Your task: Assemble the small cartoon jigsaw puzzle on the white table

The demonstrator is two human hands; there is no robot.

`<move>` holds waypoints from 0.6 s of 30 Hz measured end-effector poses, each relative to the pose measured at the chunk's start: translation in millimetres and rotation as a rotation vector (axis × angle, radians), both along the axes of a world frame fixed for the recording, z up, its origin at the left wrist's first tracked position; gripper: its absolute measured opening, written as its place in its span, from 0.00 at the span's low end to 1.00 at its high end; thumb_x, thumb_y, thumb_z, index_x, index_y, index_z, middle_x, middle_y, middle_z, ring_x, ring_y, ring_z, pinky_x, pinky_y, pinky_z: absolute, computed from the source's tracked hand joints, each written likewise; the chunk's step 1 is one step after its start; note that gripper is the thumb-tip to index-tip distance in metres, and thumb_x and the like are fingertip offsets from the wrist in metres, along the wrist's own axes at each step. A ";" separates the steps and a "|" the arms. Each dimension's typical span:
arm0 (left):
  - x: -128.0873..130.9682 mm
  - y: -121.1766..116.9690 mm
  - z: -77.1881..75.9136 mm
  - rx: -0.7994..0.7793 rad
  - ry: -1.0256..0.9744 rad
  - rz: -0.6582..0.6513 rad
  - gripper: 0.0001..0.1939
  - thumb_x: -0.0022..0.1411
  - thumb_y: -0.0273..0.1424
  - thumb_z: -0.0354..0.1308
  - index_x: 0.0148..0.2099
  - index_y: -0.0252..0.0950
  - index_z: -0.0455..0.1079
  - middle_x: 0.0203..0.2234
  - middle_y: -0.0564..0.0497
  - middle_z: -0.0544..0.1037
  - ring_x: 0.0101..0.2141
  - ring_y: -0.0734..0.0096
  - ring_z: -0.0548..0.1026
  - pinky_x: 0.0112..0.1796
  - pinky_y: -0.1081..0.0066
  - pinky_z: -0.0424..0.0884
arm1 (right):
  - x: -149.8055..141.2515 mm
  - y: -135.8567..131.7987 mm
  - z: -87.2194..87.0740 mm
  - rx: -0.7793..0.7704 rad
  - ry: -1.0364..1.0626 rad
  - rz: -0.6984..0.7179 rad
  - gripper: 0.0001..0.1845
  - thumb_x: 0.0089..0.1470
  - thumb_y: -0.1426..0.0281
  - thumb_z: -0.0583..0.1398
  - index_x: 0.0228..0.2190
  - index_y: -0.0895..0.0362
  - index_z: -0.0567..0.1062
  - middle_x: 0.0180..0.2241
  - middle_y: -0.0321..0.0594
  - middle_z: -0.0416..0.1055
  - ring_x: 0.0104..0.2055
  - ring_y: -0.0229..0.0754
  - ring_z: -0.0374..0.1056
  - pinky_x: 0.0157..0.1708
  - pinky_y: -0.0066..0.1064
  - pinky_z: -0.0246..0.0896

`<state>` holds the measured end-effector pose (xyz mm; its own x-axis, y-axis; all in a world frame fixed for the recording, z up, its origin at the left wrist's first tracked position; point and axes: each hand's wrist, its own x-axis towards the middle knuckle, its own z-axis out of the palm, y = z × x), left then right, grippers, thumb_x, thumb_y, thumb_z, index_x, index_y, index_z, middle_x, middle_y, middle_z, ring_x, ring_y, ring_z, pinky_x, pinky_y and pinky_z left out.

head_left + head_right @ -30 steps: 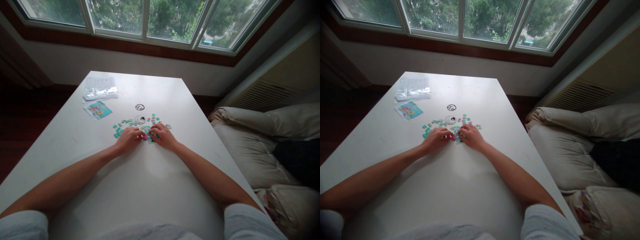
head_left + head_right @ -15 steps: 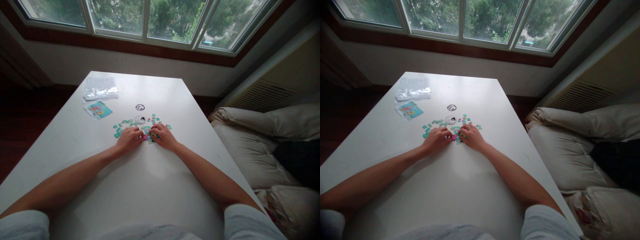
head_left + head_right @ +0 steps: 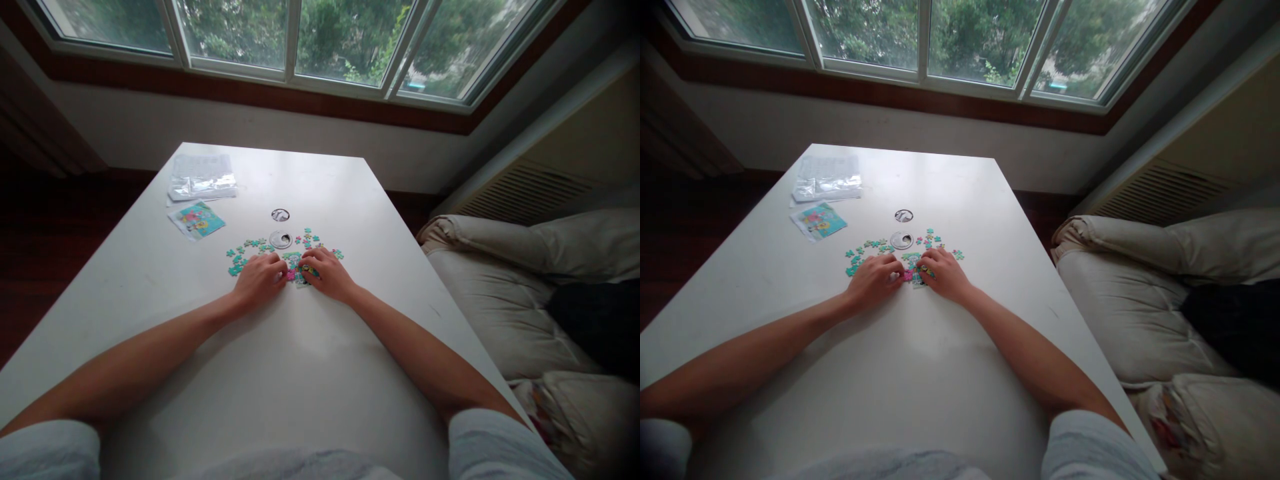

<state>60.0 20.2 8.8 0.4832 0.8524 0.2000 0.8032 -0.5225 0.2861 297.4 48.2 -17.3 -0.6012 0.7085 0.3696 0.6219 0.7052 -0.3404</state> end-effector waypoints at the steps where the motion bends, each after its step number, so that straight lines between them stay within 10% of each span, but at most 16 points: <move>1: -0.1 -0.1 -1.0 0.007 -0.006 -0.013 0.06 0.66 0.29 0.57 0.40 0.40 0.76 0.39 0.49 0.77 0.41 0.61 0.74 0.43 0.63 0.64 | -0.1 -0.1 -0.1 -0.001 -0.001 -0.001 0.09 0.63 0.69 0.61 0.45 0.52 0.77 0.49 0.44 0.73 0.53 0.49 0.65 0.56 0.44 0.60; 9: -4.1 0.4 -1.4 0.101 0.081 -0.155 0.08 0.70 0.30 0.55 0.41 0.40 0.76 0.38 0.49 0.78 0.41 0.61 0.72 0.43 0.62 0.63 | 1.9 0.2 3.8 0.007 0.011 -0.019 0.08 0.64 0.68 0.60 0.44 0.52 0.78 0.49 0.43 0.74 0.52 0.49 0.65 0.55 0.42 0.60; 18: -4.5 -10.0 10.4 0.177 0.232 -0.268 0.10 0.73 0.31 0.52 0.45 0.36 0.75 0.41 0.45 0.78 0.42 0.60 0.72 0.44 0.61 0.64 | 52.4 31.3 18.2 -0.049 -0.104 -0.530 0.08 0.63 0.69 0.59 0.39 0.55 0.80 0.41 0.44 0.75 0.47 0.48 0.67 0.50 0.39 0.60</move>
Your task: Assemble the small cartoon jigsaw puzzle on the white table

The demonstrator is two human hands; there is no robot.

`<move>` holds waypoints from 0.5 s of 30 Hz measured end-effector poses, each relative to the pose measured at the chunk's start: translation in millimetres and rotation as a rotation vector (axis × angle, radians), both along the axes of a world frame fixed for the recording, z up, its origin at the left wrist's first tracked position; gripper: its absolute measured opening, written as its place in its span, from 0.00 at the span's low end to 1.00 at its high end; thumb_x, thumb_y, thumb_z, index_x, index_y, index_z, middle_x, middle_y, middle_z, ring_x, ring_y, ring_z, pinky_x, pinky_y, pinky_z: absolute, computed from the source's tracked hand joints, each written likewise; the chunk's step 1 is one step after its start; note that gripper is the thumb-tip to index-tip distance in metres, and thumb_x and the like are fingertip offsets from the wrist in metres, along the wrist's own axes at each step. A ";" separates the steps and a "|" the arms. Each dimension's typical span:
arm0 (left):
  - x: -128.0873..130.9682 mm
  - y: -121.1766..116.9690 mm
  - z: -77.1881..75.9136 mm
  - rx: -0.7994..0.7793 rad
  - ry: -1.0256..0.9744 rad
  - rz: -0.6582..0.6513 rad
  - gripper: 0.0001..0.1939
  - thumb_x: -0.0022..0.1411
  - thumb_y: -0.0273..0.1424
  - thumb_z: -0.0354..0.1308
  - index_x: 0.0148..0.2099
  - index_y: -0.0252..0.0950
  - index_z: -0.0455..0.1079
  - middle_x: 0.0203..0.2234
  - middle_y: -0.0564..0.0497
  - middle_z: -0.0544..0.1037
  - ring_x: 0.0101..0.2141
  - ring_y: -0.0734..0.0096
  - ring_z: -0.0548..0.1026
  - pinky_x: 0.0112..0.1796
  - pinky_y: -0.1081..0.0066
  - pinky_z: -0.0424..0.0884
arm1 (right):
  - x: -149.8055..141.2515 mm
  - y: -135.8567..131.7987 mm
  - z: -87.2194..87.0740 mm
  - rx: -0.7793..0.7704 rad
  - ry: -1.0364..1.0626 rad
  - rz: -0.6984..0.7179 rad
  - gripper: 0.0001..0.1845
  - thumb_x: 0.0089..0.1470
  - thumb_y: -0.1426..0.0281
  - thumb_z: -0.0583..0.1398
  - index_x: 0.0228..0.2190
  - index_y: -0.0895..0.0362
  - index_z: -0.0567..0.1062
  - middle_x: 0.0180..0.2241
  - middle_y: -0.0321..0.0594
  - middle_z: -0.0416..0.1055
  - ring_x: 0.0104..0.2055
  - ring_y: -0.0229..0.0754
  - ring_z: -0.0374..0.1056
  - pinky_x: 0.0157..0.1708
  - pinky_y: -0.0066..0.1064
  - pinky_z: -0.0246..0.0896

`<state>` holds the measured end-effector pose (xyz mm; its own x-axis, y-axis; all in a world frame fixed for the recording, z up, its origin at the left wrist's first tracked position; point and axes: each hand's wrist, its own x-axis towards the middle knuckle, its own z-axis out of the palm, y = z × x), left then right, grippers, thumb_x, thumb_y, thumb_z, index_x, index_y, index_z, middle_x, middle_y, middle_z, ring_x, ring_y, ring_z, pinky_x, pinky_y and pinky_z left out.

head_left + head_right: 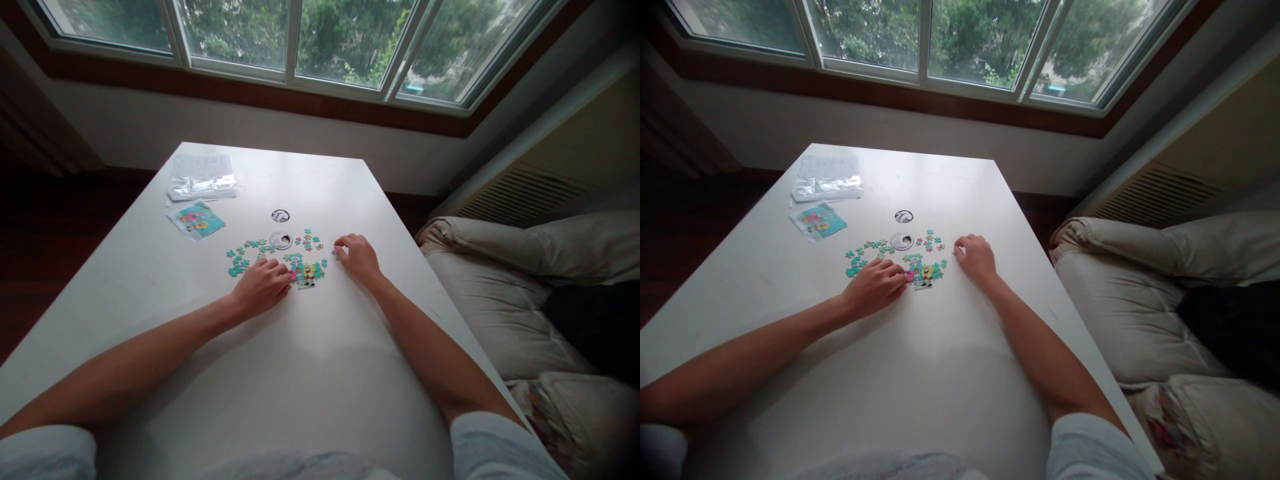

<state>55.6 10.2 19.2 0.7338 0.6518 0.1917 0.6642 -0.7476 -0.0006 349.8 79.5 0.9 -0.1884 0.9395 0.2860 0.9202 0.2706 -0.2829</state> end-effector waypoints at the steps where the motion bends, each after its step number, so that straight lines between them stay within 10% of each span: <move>1: 0.3 -0.9 0.0 0.001 0.002 -0.004 0.10 0.73 0.31 0.52 0.46 0.37 0.74 0.42 0.45 0.78 0.43 0.60 0.72 0.44 0.61 0.64 | 4.0 1.9 -0.3 -0.033 -0.033 -0.031 0.08 0.63 0.68 0.60 0.39 0.54 0.80 0.40 0.44 0.75 0.47 0.48 0.67 0.49 0.38 0.60; 15: 6.1 -10.0 -0.2 -0.037 -0.003 -0.054 0.16 0.73 0.32 0.51 0.58 0.36 0.70 0.52 0.43 0.77 0.51 0.58 0.73 0.51 0.60 0.65 | -1.2 0.6 -8.7 -0.053 -0.089 0.054 0.04 0.58 0.69 0.63 0.35 0.54 0.79 0.40 0.44 0.73 0.45 0.47 0.65 0.46 0.36 0.59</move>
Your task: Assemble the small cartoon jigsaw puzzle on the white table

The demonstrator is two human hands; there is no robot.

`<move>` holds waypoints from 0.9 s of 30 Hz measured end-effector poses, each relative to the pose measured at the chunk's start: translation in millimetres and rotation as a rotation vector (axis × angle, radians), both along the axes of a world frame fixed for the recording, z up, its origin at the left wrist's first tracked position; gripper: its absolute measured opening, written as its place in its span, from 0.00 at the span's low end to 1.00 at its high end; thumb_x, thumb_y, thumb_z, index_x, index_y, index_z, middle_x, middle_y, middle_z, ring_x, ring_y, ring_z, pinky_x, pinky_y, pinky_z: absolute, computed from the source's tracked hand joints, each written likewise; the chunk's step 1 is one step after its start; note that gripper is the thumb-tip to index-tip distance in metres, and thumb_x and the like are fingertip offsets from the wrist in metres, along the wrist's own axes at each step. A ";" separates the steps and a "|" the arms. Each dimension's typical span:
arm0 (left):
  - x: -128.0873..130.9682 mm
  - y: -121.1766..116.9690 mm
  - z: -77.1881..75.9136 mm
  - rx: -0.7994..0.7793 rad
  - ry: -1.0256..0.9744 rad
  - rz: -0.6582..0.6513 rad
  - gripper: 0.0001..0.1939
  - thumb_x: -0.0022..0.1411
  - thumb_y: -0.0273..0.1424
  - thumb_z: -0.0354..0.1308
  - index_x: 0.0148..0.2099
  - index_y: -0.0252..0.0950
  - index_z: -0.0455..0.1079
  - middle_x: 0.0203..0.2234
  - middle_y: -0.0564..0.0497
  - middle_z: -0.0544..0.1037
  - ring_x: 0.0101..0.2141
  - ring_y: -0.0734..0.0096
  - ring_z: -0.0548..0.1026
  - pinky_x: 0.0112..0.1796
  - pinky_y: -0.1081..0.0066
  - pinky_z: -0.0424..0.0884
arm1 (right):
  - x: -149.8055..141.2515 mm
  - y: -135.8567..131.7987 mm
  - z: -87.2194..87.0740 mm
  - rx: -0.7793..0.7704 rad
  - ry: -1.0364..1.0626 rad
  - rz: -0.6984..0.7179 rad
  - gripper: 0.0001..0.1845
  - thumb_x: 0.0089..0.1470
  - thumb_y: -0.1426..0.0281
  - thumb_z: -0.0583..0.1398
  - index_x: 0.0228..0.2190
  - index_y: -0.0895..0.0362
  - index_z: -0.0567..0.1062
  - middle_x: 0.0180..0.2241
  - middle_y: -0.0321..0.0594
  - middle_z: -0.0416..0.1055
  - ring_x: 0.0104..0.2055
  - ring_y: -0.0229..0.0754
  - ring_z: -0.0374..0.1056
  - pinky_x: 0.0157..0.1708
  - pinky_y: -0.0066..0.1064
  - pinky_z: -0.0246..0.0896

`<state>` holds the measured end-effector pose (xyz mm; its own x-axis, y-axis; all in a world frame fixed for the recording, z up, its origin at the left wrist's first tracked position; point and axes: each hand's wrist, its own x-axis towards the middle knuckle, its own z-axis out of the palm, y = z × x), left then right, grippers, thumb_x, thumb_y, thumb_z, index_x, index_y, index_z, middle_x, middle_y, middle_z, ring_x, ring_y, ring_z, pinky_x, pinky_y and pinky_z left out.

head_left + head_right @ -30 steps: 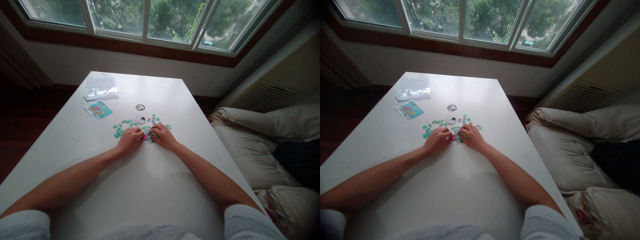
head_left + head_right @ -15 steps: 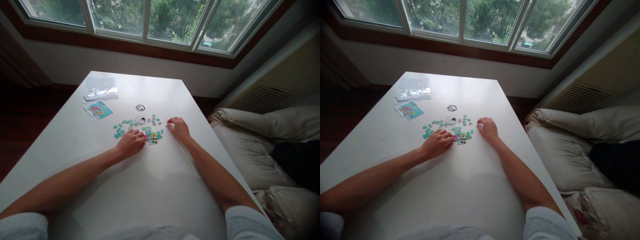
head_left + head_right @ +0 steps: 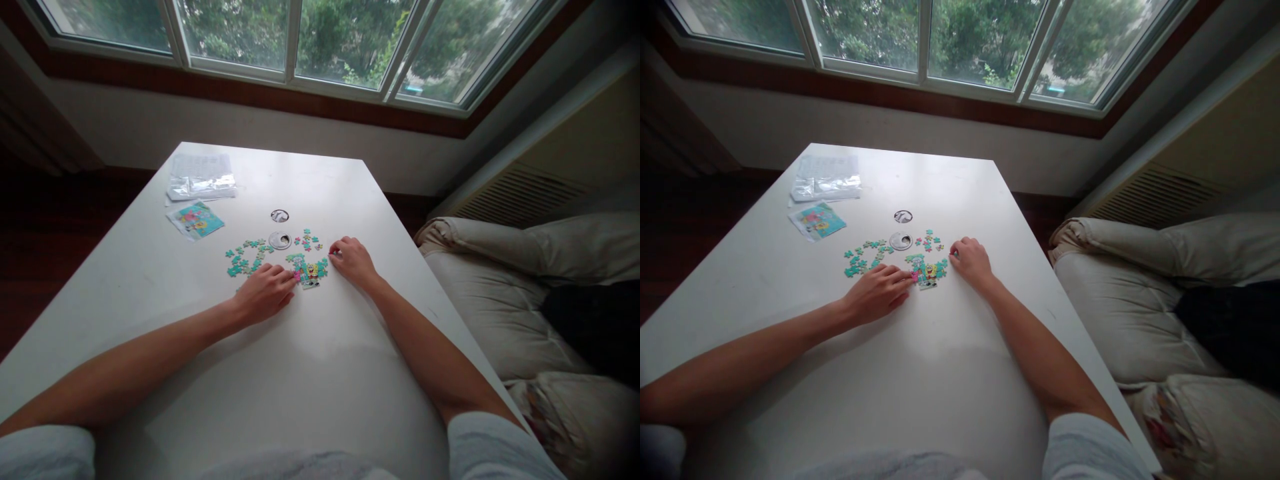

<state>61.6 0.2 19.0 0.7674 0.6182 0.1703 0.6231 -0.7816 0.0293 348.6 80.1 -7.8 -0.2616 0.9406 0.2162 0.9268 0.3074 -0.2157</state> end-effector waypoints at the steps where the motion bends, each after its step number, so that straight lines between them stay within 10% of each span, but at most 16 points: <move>1: 0.1 -0.2 -0.4 -0.003 -0.004 -0.002 0.17 0.73 0.32 0.51 0.59 0.36 0.69 0.53 0.42 0.77 0.51 0.58 0.73 0.51 0.59 0.65 | -0.2 1.0 -1.3 0.006 0.009 0.019 0.03 0.57 0.70 0.63 0.34 0.55 0.79 0.39 0.44 0.73 0.45 0.48 0.65 0.45 0.37 0.59; 27: 7.2 -6.1 -10.8 -0.115 -0.062 -0.286 0.24 0.73 0.38 0.52 0.67 0.37 0.63 0.67 0.45 0.66 0.65 0.57 0.64 0.65 0.58 0.57 | -26.9 -13.4 7.6 -0.236 0.706 0.314 0.14 0.58 0.70 0.59 0.47 0.54 0.76 0.38 0.38 0.80 0.39 0.40 0.76 0.43 0.33 0.71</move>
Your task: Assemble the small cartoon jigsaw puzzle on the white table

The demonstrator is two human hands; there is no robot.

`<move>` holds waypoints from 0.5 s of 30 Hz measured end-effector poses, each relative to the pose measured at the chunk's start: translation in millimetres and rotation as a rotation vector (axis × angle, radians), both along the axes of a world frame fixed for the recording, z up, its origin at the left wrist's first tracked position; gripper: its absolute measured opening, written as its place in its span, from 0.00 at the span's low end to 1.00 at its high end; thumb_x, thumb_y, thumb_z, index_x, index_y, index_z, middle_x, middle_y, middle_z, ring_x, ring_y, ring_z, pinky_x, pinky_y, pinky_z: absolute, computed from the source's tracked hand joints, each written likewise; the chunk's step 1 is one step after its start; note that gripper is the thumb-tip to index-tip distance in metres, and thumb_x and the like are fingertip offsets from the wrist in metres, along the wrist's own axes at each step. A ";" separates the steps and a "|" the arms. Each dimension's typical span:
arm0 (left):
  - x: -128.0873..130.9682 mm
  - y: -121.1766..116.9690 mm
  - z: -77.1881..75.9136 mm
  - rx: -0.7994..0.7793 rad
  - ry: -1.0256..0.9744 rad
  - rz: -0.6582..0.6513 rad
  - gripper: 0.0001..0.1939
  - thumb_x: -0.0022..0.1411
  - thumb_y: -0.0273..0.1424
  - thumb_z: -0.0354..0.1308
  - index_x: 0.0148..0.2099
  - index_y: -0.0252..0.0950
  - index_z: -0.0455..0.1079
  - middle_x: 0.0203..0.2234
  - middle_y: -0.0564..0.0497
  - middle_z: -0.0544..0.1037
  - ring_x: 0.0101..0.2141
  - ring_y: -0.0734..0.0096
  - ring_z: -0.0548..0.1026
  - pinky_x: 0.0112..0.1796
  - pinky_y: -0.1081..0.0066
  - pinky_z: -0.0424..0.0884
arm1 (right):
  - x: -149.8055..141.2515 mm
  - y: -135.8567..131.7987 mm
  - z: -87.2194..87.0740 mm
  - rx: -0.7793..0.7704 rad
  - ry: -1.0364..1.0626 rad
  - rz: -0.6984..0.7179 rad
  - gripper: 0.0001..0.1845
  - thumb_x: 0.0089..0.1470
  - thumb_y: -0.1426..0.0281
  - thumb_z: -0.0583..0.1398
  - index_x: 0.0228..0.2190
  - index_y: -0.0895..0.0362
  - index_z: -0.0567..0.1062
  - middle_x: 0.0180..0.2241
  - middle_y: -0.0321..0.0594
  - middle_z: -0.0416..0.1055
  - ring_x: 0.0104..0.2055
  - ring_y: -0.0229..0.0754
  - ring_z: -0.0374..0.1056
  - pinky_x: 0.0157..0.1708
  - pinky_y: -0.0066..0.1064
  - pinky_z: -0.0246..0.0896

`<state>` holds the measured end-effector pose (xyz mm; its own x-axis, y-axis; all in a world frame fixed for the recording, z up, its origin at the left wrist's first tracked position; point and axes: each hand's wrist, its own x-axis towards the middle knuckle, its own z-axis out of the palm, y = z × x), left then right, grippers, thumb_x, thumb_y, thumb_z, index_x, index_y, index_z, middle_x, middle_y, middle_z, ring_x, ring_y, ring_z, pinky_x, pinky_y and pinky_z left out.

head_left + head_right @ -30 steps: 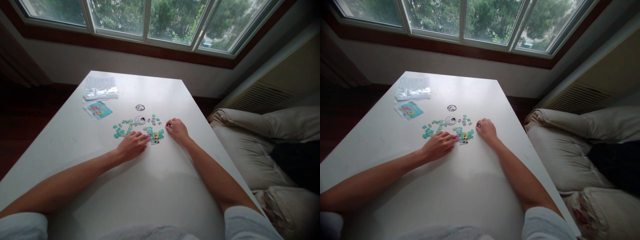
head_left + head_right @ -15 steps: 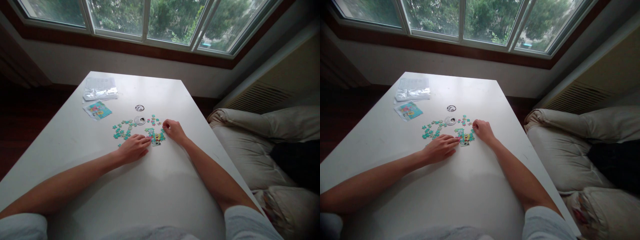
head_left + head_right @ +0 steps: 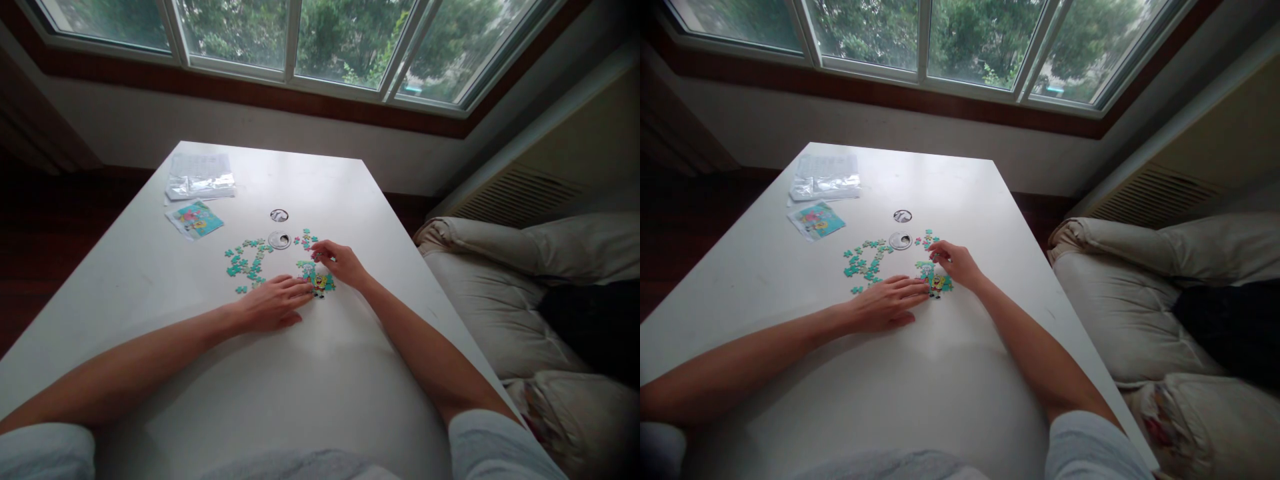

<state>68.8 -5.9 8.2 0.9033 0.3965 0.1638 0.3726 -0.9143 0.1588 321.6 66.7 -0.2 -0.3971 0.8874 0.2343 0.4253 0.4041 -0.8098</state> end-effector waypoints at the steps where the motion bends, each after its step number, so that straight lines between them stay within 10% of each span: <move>1: 0.4 -0.5 -0.6 -0.006 0.001 -0.007 0.25 0.73 0.39 0.53 0.67 0.38 0.62 0.67 0.45 0.65 0.66 0.57 0.63 0.66 0.57 0.55 | -1.6 -1.0 0.3 -0.020 0.010 0.015 0.12 0.58 0.69 0.59 0.45 0.54 0.76 0.38 0.38 0.80 0.38 0.40 0.76 0.42 0.33 0.71; 15: 0.8 0.0 -1.2 -0.025 -0.028 -0.019 0.23 0.72 0.38 0.54 0.65 0.39 0.65 0.64 0.45 0.70 0.65 0.57 0.64 0.66 0.57 0.55 | -20.1 -9.7 -2.0 0.084 -0.151 0.127 0.10 0.59 0.71 0.61 0.40 0.53 0.82 0.39 0.38 0.80 0.41 0.40 0.73 0.44 0.31 0.66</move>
